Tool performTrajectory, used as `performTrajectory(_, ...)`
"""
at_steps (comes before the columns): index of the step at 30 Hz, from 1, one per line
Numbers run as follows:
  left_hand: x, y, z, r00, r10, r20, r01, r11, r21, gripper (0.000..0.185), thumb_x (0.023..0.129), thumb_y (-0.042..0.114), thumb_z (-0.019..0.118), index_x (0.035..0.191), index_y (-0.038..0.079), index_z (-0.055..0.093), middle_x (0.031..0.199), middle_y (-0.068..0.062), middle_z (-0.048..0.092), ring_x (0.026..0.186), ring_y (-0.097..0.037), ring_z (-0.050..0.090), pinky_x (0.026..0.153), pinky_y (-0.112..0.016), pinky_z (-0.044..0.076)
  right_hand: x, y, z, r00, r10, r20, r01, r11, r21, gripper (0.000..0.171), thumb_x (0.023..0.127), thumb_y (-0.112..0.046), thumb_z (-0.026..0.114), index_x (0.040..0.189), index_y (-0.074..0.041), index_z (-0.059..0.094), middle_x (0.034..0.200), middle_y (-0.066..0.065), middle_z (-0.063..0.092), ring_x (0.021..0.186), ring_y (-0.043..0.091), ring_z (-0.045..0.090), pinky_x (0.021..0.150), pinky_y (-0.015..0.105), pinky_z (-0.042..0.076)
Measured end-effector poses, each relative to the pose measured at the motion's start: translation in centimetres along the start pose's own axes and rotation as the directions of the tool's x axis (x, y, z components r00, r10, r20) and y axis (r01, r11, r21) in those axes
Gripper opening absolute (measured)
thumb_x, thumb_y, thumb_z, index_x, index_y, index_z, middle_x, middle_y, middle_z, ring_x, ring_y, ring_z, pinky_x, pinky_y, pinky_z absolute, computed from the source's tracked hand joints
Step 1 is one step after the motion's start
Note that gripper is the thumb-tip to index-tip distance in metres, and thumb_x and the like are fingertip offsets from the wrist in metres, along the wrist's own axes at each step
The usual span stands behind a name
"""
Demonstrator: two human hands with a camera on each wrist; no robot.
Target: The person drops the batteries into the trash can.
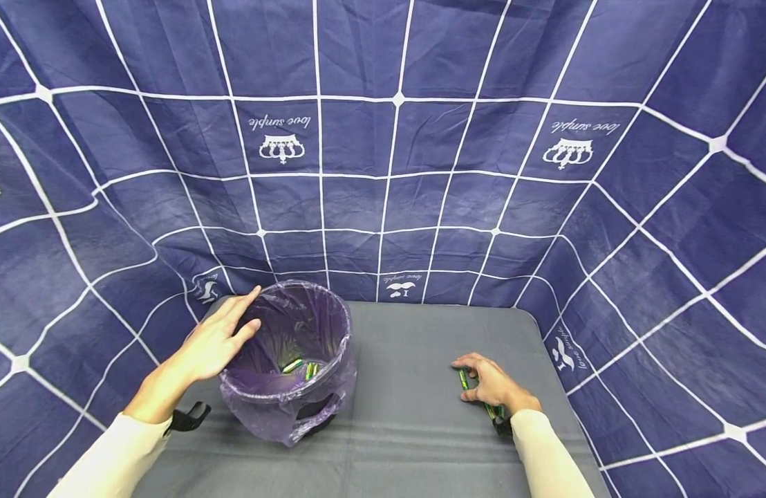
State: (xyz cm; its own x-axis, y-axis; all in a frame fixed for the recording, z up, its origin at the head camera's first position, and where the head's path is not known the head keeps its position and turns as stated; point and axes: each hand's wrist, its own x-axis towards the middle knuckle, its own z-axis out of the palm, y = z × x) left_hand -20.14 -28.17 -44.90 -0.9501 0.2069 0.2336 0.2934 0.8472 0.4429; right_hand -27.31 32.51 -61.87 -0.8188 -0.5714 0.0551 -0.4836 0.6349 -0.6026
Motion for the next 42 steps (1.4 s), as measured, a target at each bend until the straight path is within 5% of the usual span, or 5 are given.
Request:
performTrajectory(9, 0.0, 0.1, -0.1, 1.0, 0.0, -0.003, 0.0, 1.0, 0.002, 0.07, 0.122, 0.034, 0.055, 0.184, 0.01, 0.034, 0.173, -0.026, 0.053, 0.155, -0.057, 0.059, 0.117, -0.08, 0.052, -0.2, -0.1, 0.9, 0.999, 0.029, -0.013, -0.029, 1.0, 0.008, 0.05, 0.084, 0.003, 0.099, 0.131, 0.004, 0.082, 0.136, 0.021, 0.074, 0.092, 0.008, 0.069, 0.083, 0.025, 0.062)
performTrajectory(19, -0.1, -0.1, 0.1, 1.0, -0.006, 0.008, 0.006, 1.0, 0.003, 0.07, 0.122, 0.036, 0.055, 0.184, 0.011, 0.033, 0.174, -0.025, 0.053, 0.155, -0.056, 0.059, 0.115, -0.081, 0.052, -0.3, 0.1, 1.8, 0.996, -0.002, -0.085, 0.001, 1.0, -0.017, 0.037, 0.084, 0.007, 0.097, 0.118, -0.001, 0.087, 0.116, 0.008, 0.078, 0.087, 0.008, 0.07, 0.08, 0.024, 0.063)
performTrajectory(32, -0.2, 0.0, 0.0, 1.0, -0.003, -0.002, 0.003, 1.0, 0.009, 0.07, 0.122, 0.036, 0.055, 0.184, 0.011, 0.034, 0.172, -0.024, 0.055, 0.154, -0.055, 0.06, 0.114, -0.08, 0.054, 0.1, 0.2, 2.2, 0.99, -0.059, -0.128, 0.056, 0.998, -0.028, 0.035, 0.084, 0.006, 0.097, 0.117, 0.0, 0.087, 0.114, 0.007, 0.079, 0.087, 0.009, 0.072, 0.08, 0.022, 0.063)
performTrajectory(42, -0.1, 0.1, -0.1, 1.0, -0.016, 0.004, 0.016, 1.0, 0.015, 0.07, 0.122, 0.037, 0.053, 0.184, 0.012, 0.033, 0.173, -0.024, 0.054, 0.156, -0.055, 0.058, 0.113, -0.082, 0.053, 1.0, -0.4, 1.9, 0.989, -0.002, -0.146, 0.005, 1.0, 0.019, 0.034, 0.087, 0.0, 0.099, 0.119, -0.003, 0.088, 0.117, 0.005, 0.079, 0.092, 0.007, 0.074, 0.084, 0.023, 0.067)
